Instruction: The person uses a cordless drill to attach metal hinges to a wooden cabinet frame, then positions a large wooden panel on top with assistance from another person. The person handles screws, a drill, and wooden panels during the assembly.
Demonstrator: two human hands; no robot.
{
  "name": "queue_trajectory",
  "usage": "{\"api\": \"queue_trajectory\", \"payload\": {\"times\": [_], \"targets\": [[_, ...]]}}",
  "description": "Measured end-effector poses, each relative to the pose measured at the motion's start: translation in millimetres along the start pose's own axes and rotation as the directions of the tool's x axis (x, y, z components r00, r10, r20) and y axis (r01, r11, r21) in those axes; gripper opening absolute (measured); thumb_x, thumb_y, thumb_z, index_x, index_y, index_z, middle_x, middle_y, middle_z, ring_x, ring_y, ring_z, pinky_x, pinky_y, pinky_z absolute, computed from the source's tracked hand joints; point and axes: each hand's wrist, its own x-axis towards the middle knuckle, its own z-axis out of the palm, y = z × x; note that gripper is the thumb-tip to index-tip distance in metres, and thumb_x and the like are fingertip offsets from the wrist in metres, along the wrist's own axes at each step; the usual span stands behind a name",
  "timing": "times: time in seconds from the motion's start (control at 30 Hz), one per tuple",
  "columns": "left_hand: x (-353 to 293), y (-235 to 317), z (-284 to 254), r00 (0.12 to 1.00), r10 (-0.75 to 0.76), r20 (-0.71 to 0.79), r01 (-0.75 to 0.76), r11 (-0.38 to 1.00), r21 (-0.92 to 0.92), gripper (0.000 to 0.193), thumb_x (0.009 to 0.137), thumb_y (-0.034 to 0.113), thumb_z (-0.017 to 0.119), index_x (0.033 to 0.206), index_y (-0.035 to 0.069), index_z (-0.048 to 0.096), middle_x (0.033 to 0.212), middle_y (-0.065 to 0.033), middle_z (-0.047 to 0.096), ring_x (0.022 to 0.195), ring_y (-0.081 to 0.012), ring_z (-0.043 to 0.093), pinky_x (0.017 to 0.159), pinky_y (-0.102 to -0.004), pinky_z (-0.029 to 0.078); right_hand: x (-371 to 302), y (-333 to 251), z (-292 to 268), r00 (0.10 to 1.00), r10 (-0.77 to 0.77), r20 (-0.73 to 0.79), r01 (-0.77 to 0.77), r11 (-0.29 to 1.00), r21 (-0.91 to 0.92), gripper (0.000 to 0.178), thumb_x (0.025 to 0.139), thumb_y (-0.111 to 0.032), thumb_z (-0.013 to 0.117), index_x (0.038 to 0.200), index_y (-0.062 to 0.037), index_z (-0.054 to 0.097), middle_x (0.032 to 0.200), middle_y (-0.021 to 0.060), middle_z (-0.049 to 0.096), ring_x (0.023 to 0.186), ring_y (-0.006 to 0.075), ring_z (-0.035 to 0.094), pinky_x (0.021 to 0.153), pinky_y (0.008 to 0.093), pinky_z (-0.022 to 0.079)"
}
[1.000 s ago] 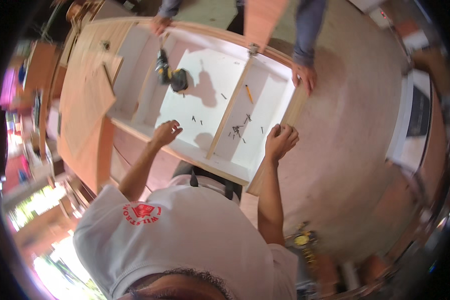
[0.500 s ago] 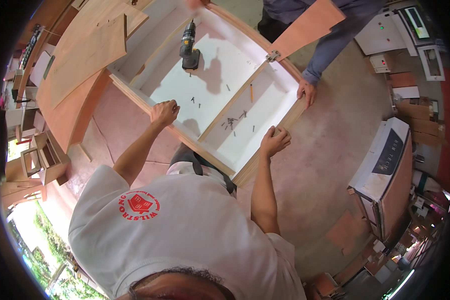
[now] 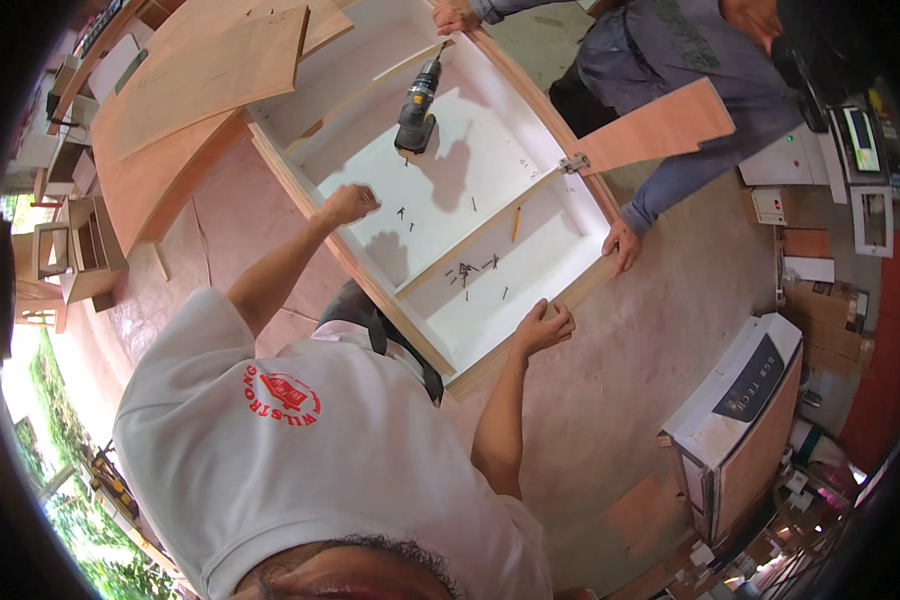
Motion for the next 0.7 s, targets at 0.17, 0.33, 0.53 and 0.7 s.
{"api": "queue_trajectory", "payload": {"times": [0.17,0.33,0.53,0.7], "targets": [[107,13,-24,0.814,0.269,-0.515,-0.341,0.939,-0.049,0.065,0.076,0.032,0.080,0.131,0.007,0.055,0.104,-0.0160,0.073,0.098,-0.0345,0.070,0.091,-0.0453,0.053,7,-5,-3,0.997,0.027,0.068,-0.026,1.000,-0.013,0.028,0.083,-0.020,0.075,0.102,-0.0054,0.060,0.109,0.0120,0.059,0.111,0.0325,0.050,0.097,0.0499,0.038],[147,58,-13,0.783,0.298,-0.546,-0.517,0.801,-0.303,0.071,0.076,0.029,0.082,0.134,0.006,0.046,0.110,-0.0164,0.069,0.100,-0.0346,0.068,0.089,-0.0452,0.052,16,-32,-4,0.966,0.219,0.138,-0.231,0.970,0.077,0.021,0.088,-0.015,0.071,0.101,-0.0028,0.060,0.107,0.0118,0.060,0.108,0.0293,0.051,0.094,0.0465,0.043],[148,79,-12,0.771,0.188,-0.609,-0.558,0.661,-0.502,0.055,0.085,0.029,0.077,0.124,0.006,0.046,0.111,-0.0179,0.065,0.103,-0.0324,0.065,0.089,-0.0395,0.050,22,-96,22,0.911,0.224,0.346,-0.322,0.912,0.256,0.023,0.093,-0.015,0.069,0.106,0.0005,0.059,0.109,0.0130,0.059,0.099,0.0246,0.059,0.085,0.0346,0.053],[116,86,-18,0.876,0.112,-0.469,-0.379,0.761,-0.527,0.044,0.080,0.012,0.070,0.116,0.002,0.047,0.097,-0.0206,0.068,0.087,-0.0325,0.067,0.081,-0.0393,0.052,38,-169,57,0.760,0.125,0.638,-0.533,0.681,0.502,0.021,0.096,-0.015,0.066,0.109,-0.0001,0.058,0.109,0.0080,0.059,0.106,0.0179,0.057,0.088,0.0336,0.052]]}}
